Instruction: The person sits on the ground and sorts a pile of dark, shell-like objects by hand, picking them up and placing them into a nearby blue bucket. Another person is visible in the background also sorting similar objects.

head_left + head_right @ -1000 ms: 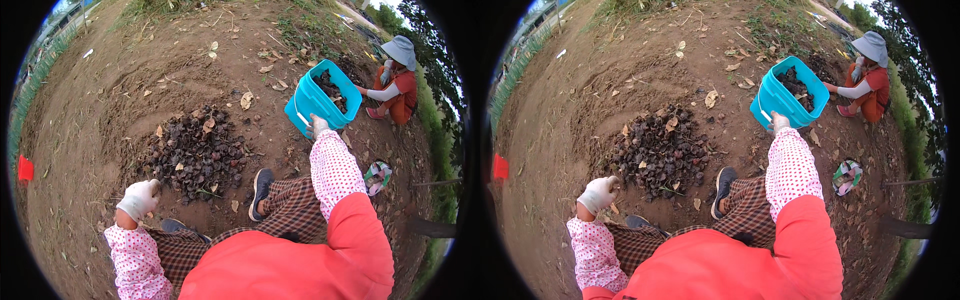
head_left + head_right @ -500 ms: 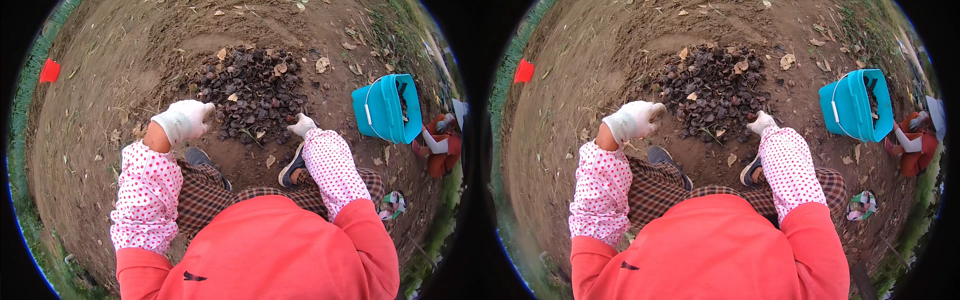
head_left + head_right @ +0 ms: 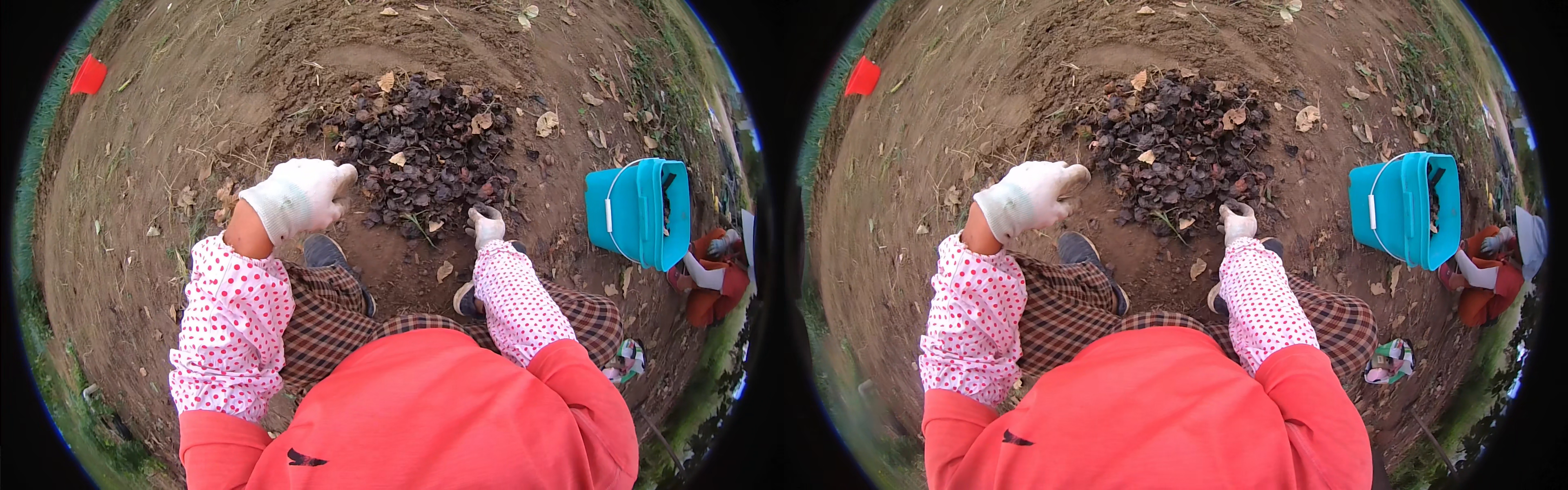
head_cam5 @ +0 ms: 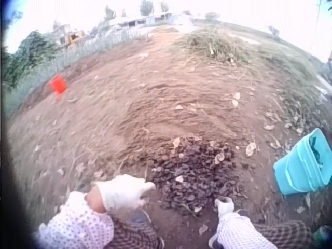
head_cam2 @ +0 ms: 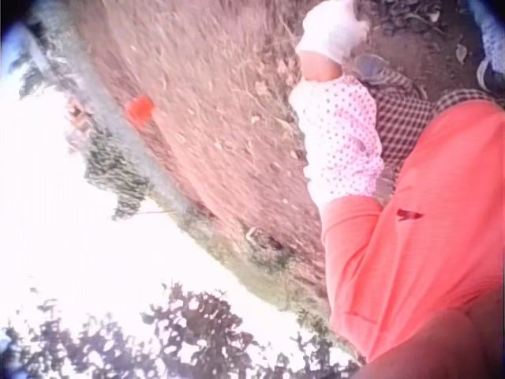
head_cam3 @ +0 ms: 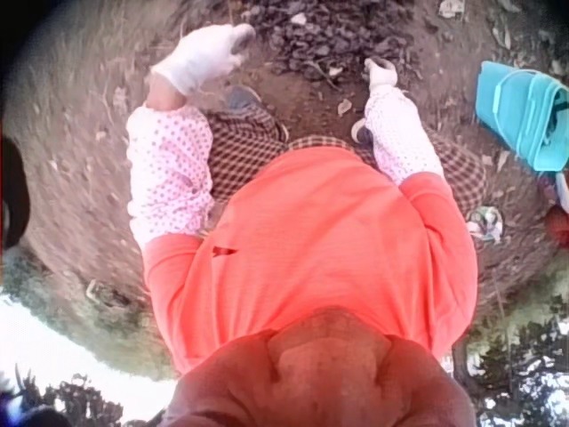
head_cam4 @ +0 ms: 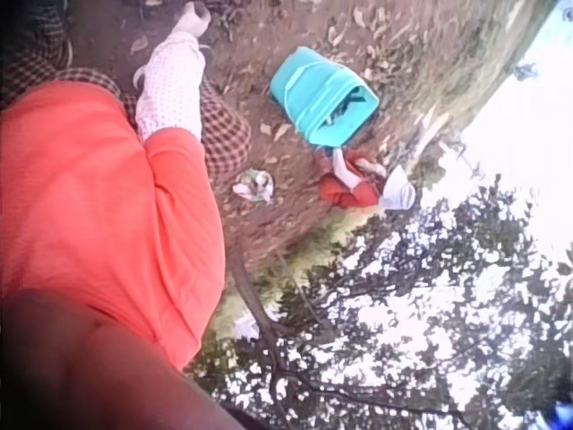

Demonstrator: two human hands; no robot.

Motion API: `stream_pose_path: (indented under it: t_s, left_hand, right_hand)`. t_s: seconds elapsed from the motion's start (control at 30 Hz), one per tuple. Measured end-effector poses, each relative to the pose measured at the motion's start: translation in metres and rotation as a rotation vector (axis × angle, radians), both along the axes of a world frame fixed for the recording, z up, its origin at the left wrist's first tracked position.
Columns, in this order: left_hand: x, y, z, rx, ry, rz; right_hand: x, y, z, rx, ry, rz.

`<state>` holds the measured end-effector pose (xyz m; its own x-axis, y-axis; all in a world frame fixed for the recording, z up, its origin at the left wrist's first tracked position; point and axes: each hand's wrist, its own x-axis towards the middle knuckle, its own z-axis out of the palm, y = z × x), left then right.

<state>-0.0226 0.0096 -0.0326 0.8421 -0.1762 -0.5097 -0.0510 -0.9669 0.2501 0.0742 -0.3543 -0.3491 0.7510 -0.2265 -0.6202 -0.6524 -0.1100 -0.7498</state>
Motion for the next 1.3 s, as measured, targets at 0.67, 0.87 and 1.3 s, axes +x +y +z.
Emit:
stream_pose_path:
  t_s: [0.67,0.87,1.3]
  left_hand:
    - [-0.002,0.002,-0.002,-0.048,-0.038,-0.008]
    - [-0.003,-0.001,0.003,-0.054,-0.017,-0.001]
    - [0.003,-0.003,0.001,-0.072,-0.048,0.007]
  right_hand:
    - [0.028,0.059,0.03,-0.538,-0.381,0.685]
    - [0.03,0.038,0.042,0.47,-0.001,0.314]
    - [0.022,0.08,0.108,1.156,0.01,0.304]
